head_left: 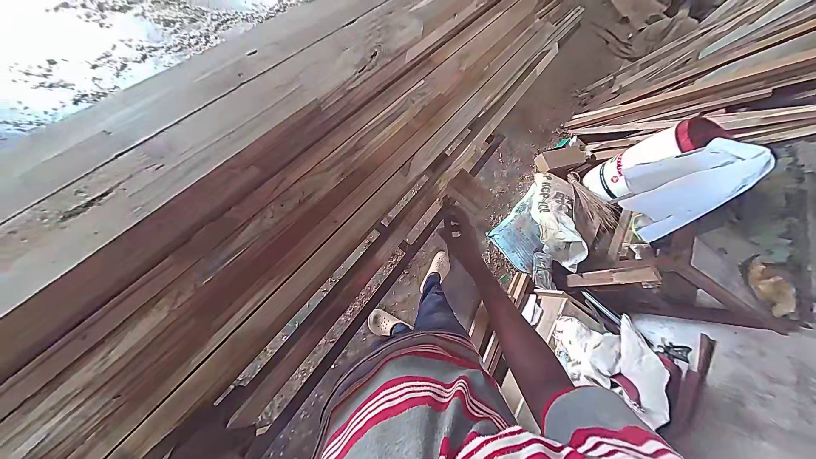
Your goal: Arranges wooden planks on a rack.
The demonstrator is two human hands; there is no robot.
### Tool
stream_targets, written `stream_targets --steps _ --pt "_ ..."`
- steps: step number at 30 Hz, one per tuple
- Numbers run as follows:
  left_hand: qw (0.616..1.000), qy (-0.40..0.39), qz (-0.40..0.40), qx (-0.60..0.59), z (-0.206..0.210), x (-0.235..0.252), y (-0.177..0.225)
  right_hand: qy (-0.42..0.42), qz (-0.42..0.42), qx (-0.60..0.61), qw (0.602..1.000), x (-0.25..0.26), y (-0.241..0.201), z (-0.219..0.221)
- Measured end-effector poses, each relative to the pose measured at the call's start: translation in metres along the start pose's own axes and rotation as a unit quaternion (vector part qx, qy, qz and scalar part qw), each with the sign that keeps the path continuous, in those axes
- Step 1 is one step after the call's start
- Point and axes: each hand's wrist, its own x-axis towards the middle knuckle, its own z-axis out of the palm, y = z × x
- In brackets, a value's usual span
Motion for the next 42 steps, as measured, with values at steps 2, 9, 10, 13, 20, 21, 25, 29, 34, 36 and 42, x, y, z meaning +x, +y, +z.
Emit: stream_targets --steps 2,9,10,13,20,21,25,29,34,36,42 --pt "1.000 0.002 -0.001 -0.018 -0.007 -0.012 0.019 0.052 -0.002 -0.024 0.998 0.019 -0.002 -0.008" --pt "1.000 -0.003 -0.017 -0.019 0.004 -0.003 0.001 0.040 -0.008 -0.125 0.991 0.044 -0.001 0.001" --pt "1.000 -0.010 -0.023 -0.008 0.004 -0.001 -0.001 0.020 0.008 -0.162 0.987 0.037 -0.007 0.001" --pt "1.000 0.000 -0.007 0.012 0.010 0.011 -0.016 -0.053 0.035 -0.242 0.968 0.021 -0.022 -0.010" --pt "0.999 0.021 0.010 0.025 0.018 0.014 -0.025 0.042 0.033 -0.125 0.991 0.068 -0.044 -0.038" --pt "1.000 0.019 0.008 0.019 0.018 0.012 -0.024 0.044 0.037 -0.115 0.992 0.073 -0.044 -0.034" --pt "0.999 0.030 -0.004 -0.011 0.017 0.007 -0.015 -0.004 0.062 -0.132 0.989 0.049 -0.064 -0.022" --pt "0.999 0.017 -0.039 -0.001 0.021 0.012 -0.021 -0.041 0.055 -0.154 0.986 0.023 -0.071 -0.019" --pt "0.998 -0.005 -0.065 -0.011 0.015 0.009 -0.014 -0.108 0.054 -0.167 0.979 0.024 -0.062 -0.032" --pt "0.998 0.002 -0.059 -0.003 0.017 0.010 -0.015 -0.118 0.062 -0.145 0.980 0.032 -0.057 -0.040" --pt "0.997 0.012 -0.076 0.026 0.021 0.007 -0.011 -0.091 0.014 -0.140 0.986 0.048 -0.064 -0.065"
